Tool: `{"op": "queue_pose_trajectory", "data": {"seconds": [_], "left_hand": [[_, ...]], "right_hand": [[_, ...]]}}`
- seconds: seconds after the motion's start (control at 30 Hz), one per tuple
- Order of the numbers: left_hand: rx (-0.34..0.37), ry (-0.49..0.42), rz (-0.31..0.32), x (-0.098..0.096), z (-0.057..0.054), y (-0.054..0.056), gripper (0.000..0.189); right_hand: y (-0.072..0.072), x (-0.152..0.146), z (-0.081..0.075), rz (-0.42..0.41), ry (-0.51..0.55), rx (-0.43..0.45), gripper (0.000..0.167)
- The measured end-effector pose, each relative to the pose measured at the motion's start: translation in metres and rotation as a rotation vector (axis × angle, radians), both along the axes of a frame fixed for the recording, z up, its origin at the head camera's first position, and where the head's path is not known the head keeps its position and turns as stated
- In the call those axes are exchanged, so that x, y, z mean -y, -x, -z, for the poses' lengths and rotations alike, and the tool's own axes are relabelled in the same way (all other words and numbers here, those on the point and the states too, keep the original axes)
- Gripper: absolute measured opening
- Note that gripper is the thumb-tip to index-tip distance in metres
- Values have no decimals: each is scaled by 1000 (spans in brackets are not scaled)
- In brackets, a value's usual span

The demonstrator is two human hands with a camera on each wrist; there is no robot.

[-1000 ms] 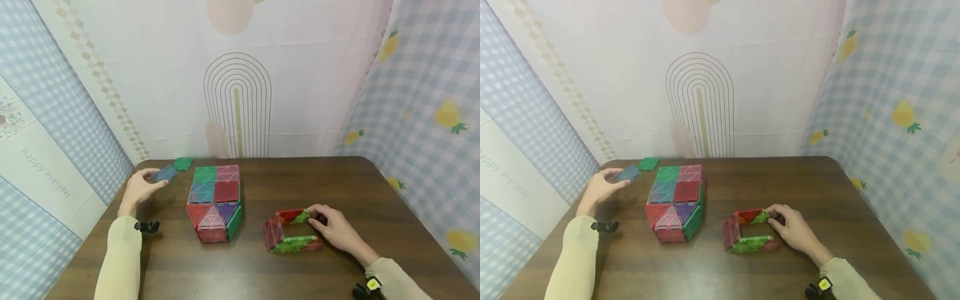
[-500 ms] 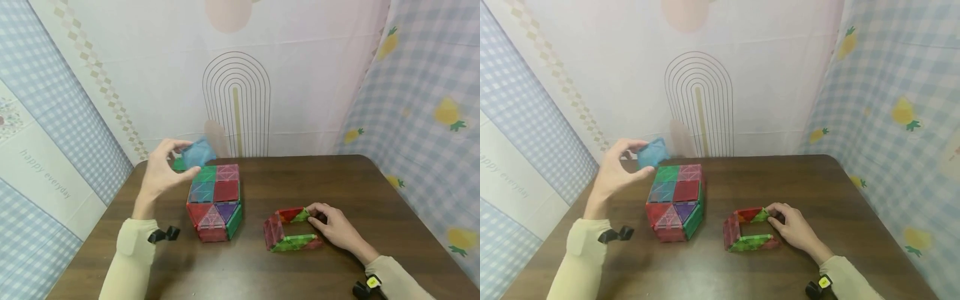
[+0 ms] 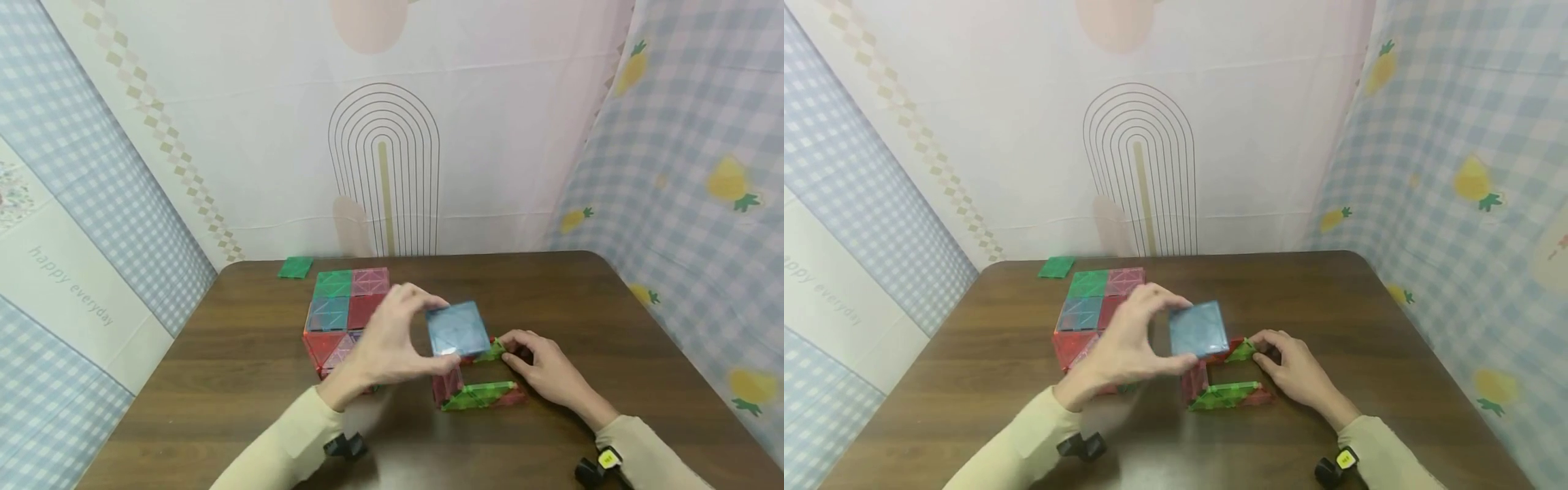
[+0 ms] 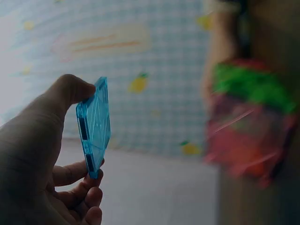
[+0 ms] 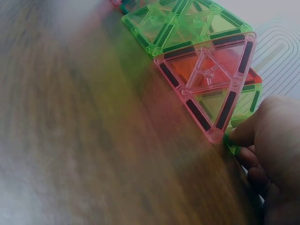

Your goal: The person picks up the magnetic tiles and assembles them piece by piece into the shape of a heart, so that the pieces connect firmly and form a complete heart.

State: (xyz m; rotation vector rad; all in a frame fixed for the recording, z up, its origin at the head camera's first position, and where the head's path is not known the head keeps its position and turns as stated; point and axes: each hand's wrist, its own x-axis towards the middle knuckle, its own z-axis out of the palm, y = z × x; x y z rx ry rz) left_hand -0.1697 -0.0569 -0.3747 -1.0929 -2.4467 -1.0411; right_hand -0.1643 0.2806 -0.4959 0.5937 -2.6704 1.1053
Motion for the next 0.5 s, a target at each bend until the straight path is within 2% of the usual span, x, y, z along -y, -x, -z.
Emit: {"op": "queue_pose_trajectory", "data": {"seconds": [0.1, 0.23, 0.5], "left_hand": [[-7, 50, 22, -18, 18, -3, 70], [-18, 96, 29, -34, 38, -6, 70], [-24, 162, -2, -45, 60, -4, 71]], "right_hand": [[-1, 1, 1, -2, 11, 11, 23], [-1, 1, 0, -15, 19, 31, 23], [-1, -2, -4, -25, 21, 52, 21]]}}
